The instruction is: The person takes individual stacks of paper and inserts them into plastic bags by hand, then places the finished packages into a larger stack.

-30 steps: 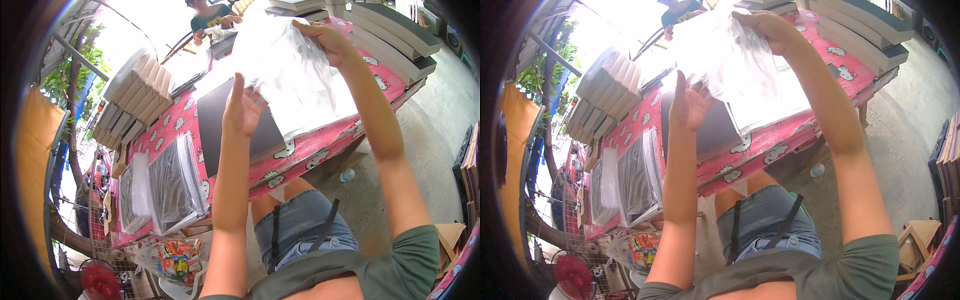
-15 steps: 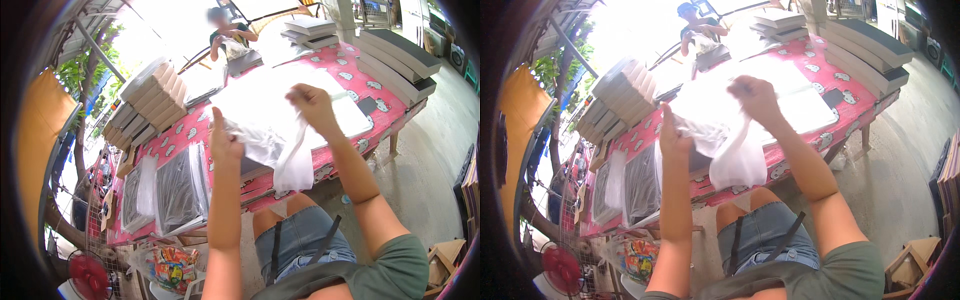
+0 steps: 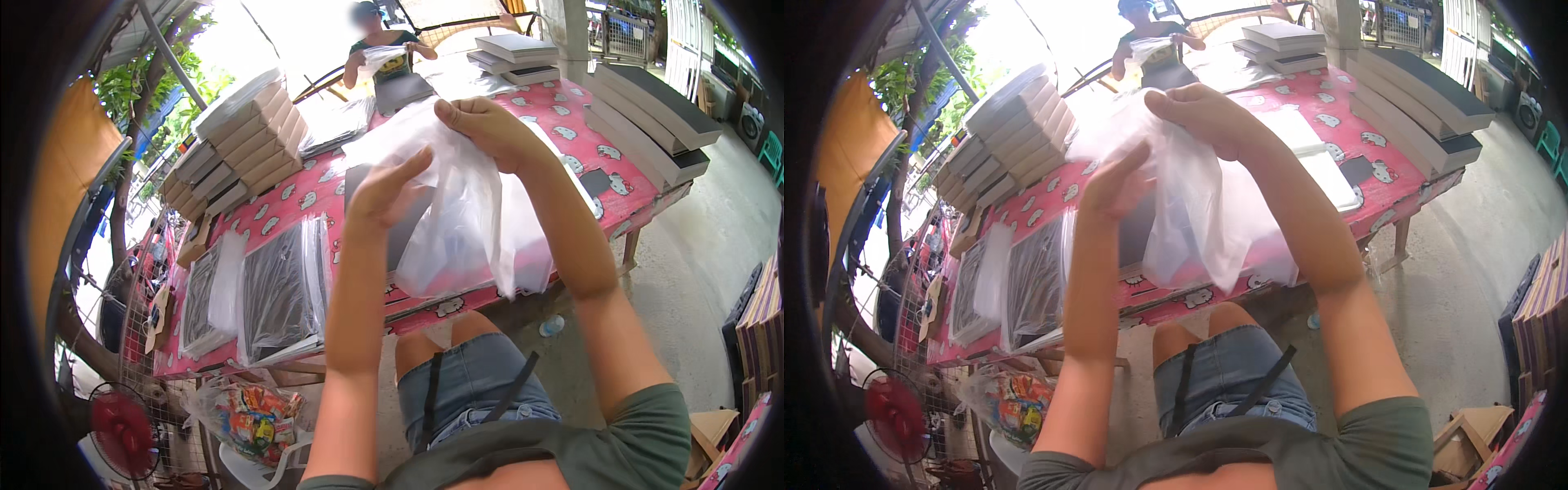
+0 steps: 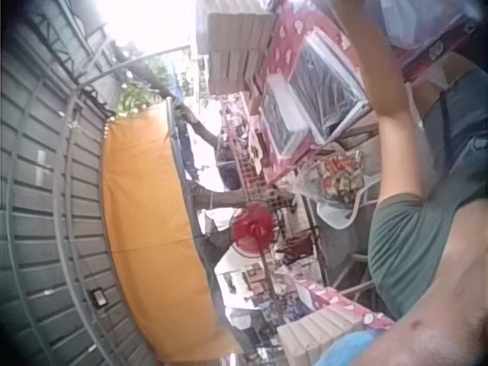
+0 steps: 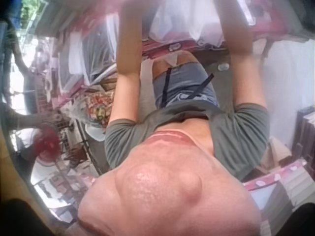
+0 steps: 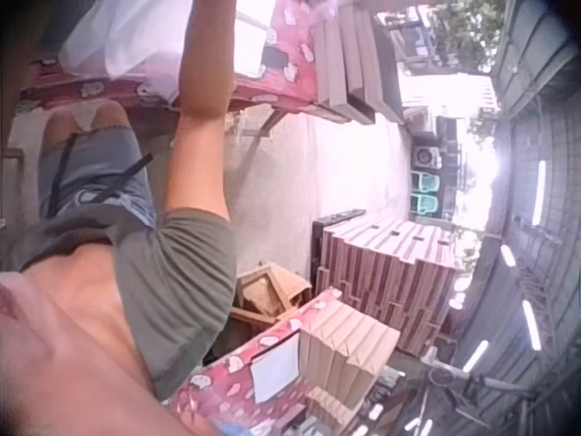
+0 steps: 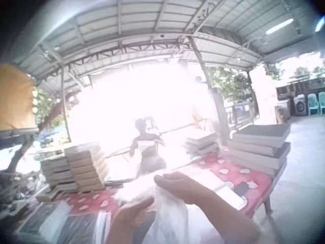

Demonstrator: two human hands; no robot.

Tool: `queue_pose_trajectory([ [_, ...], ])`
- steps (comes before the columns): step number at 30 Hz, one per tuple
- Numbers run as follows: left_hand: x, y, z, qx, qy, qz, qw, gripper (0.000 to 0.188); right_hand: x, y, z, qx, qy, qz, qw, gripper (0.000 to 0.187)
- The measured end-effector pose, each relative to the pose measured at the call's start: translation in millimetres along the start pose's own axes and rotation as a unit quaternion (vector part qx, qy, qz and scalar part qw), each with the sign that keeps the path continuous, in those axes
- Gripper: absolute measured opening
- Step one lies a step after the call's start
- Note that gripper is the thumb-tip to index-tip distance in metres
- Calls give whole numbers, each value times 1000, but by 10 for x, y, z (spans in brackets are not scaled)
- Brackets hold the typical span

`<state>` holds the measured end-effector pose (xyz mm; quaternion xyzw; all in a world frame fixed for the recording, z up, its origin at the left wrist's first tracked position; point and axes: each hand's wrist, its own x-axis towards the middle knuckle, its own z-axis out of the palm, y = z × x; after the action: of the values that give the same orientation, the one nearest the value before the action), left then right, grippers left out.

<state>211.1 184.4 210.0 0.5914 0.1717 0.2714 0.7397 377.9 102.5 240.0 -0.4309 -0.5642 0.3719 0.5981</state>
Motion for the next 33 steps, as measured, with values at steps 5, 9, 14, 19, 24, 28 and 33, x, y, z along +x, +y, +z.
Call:
queue_pose_trajectory([
  [5,167,-308,154,-203,34,155,966,23,-171,95,-123,-217,117,-131,960,27],
  [9,-14,-446,351,-340,95,169,920,23,-178,319,-225,-279,109,-68,952,20],
  [14,-323,-509,175,-355,237,78,901,22,-119,579,-647,-92,130,17,987,10],
  [19,-1488,-1107,-1395,-199,317,130,918,44,-624,266,-2445,25,233,-60,970,45],
  [24,-1765,-1033,-1537,-244,252,189,917,48,-707,1529,-2380,-232,206,-282,908,38],
  [28,-1447,-773,-1071,-242,122,235,933,26,-759,1676,-988,-740,32,226,632,71],
  [33,-1381,-468,-494,-220,115,209,946,16,-469,557,626,-313,-54,-192,929,81],
])
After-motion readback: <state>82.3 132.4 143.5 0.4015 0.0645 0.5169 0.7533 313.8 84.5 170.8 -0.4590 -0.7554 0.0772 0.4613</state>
